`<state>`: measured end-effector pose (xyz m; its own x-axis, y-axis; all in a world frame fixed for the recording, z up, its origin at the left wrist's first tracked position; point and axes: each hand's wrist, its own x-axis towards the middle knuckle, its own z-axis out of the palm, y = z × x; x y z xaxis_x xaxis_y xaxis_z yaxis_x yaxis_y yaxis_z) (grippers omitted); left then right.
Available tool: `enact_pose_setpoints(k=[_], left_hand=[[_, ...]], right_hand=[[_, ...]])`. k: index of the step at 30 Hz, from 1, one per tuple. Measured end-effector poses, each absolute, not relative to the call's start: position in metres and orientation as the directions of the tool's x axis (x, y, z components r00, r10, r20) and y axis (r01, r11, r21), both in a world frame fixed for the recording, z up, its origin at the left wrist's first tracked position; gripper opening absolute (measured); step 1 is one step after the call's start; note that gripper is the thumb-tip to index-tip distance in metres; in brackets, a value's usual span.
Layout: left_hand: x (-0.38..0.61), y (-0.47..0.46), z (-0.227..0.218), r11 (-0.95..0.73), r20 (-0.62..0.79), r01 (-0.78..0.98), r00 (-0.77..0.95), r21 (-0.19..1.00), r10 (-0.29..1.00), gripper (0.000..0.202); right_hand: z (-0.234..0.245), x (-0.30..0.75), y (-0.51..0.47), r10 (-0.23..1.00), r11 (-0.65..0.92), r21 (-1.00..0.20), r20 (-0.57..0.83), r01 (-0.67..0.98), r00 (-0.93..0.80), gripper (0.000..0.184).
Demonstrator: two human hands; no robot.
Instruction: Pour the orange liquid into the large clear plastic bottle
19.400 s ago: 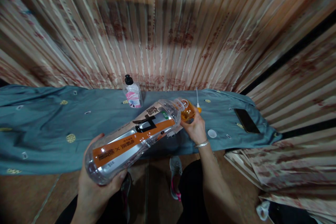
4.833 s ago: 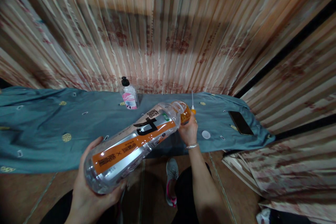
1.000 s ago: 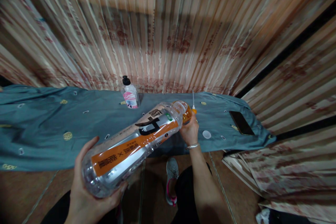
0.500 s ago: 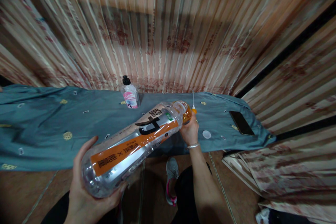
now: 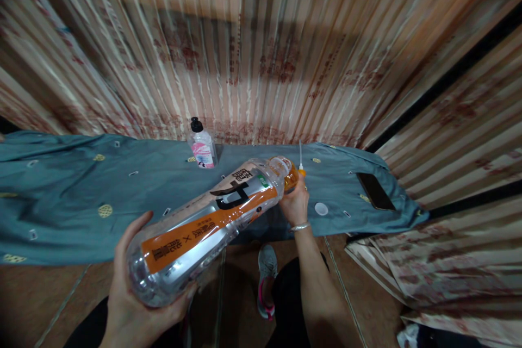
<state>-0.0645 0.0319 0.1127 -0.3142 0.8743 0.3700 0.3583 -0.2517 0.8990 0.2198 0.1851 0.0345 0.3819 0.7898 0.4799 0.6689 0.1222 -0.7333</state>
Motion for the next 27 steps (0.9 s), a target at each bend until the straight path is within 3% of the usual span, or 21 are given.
enact_pose_setpoints(k=[5,12,17,20,23,27], left_hand=[[-0.077,0.035,0.104,-0.350,0.460,0.446,-0.165,0.824,0.872,0.104],[-0.068,0.032,0.108,-0.238,0.355,0.349,-0.322,0.906,0.878,0.093],[-0.070,0.033,0.108,-0.334,0.435,0.401,-0.193,0.853,0.880,0.102],[-0.073,0.034,0.106,-0.272,0.391,0.384,-0.276,0.882,0.878,0.093],[-0.072,0.033,0.107,-0.314,0.422,0.409,-0.204,0.856,0.883,0.102],[-0.066,0.032,0.112,-0.254,0.372,0.359,-0.310,0.898,0.875,0.098]], right_hand=[[0.037,0.217,0.185,0.769,0.061,-0.740,0.462,0.669,0.441,0.059],[0.040,0.216,0.184,0.771,0.082,-0.749,0.465,0.657,0.435,0.061],[0.041,0.216,0.183,0.772,0.076,-0.759,0.455,0.647,0.443,0.063],[0.041,0.216,0.184,0.765,0.081,-0.756,0.465,0.649,0.446,0.062],[0.042,0.216,0.183,0.770,0.082,-0.755,0.462,0.650,0.439,0.064],[0.043,0.215,0.183,0.774,0.071,-0.768,0.445,0.636,0.451,0.064]])
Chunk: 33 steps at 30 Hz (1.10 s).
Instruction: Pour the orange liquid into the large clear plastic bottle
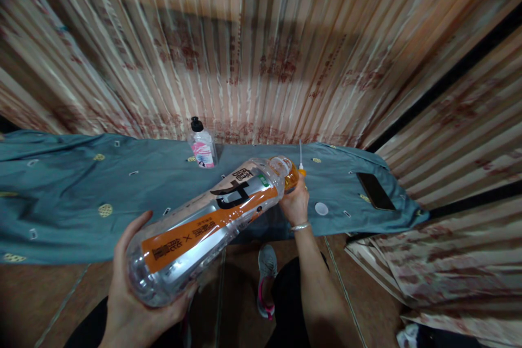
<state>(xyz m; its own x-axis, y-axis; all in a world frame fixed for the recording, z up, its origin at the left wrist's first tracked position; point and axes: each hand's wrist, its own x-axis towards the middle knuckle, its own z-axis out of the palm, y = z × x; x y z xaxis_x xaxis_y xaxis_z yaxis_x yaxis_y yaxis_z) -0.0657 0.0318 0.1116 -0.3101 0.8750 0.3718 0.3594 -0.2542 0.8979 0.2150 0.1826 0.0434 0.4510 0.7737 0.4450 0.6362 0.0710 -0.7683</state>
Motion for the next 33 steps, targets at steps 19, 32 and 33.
enact_pose_setpoints(k=[19,32,33], left_hand=[[-0.064,0.033,0.110,-0.245,0.356,0.331,-0.335,0.912,0.873,0.097],[-0.061,0.032,0.118,-0.283,0.411,0.384,-0.307,0.879,0.859,0.095],[-0.061,0.032,0.118,-0.281,0.410,0.388,-0.306,0.878,0.859,0.094]], right_hand=[[0.044,0.214,0.183,0.772,0.061,-0.770,0.439,0.635,0.459,0.060],[0.042,0.215,0.183,0.774,0.095,-0.781,0.447,0.617,0.448,0.053],[0.042,0.215,0.183,0.773,0.097,-0.783,0.448,0.614,0.449,0.052]])
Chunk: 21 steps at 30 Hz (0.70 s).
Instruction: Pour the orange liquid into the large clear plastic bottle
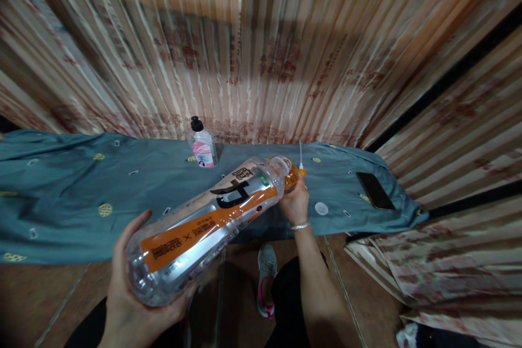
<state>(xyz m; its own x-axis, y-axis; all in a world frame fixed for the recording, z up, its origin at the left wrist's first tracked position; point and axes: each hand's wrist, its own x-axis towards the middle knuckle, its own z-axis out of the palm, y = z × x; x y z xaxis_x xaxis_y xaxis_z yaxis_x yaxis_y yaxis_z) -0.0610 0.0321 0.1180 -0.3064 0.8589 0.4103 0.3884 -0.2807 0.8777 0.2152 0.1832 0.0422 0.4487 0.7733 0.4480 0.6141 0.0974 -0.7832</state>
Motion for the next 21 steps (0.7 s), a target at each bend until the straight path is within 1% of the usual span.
enact_pose_setpoints(k=[3,7,9,11,13,15,18,21], left_hand=[[-0.0611,0.0320,0.1173,-0.264,0.389,0.377,-0.307,0.888,0.868,0.091],[-0.0651,0.0330,0.1135,-0.277,0.402,0.378,-0.307,0.883,0.863,0.095],[-0.0684,0.0338,0.1113,-0.302,0.424,0.393,-0.274,0.869,0.863,0.098],[-0.0702,0.0344,0.1103,-0.362,0.466,0.421,-0.175,0.832,0.867,0.103],[-0.0693,0.0343,0.1110,-0.307,0.431,0.403,-0.265,0.862,0.862,0.094],[-0.0667,0.0337,0.1127,-0.289,0.412,0.379,-0.299,0.879,0.861,0.095],[-0.0637,0.0328,0.1143,-0.281,0.406,0.380,-0.308,0.881,0.860,0.095],[-0.0638,0.0327,0.1143,-0.273,0.401,0.387,-0.305,0.881,0.864,0.095]], right_hand=[[0.0431,0.2149,0.1826,0.772,0.094,-0.787,0.445,0.610,0.455,0.053],[0.0443,0.2147,0.1820,0.777,0.069,-0.785,0.430,0.616,0.460,0.057],[0.0438,0.2151,0.1824,0.774,0.074,-0.790,0.431,0.609,0.465,0.057],[0.0426,0.2156,0.1828,0.767,0.088,-0.798,0.436,0.596,0.471,0.055],[0.0417,0.2161,0.1829,0.765,0.091,-0.803,0.435,0.589,0.474,0.053],[0.0413,0.2162,0.1827,0.774,0.081,-0.803,0.425,0.591,0.470,0.054],[0.0419,0.2156,0.1820,0.779,0.082,-0.793,0.429,0.604,0.457,0.055],[0.0427,0.2148,0.1819,0.766,0.090,-0.782,0.451,0.617,0.459,0.052]])
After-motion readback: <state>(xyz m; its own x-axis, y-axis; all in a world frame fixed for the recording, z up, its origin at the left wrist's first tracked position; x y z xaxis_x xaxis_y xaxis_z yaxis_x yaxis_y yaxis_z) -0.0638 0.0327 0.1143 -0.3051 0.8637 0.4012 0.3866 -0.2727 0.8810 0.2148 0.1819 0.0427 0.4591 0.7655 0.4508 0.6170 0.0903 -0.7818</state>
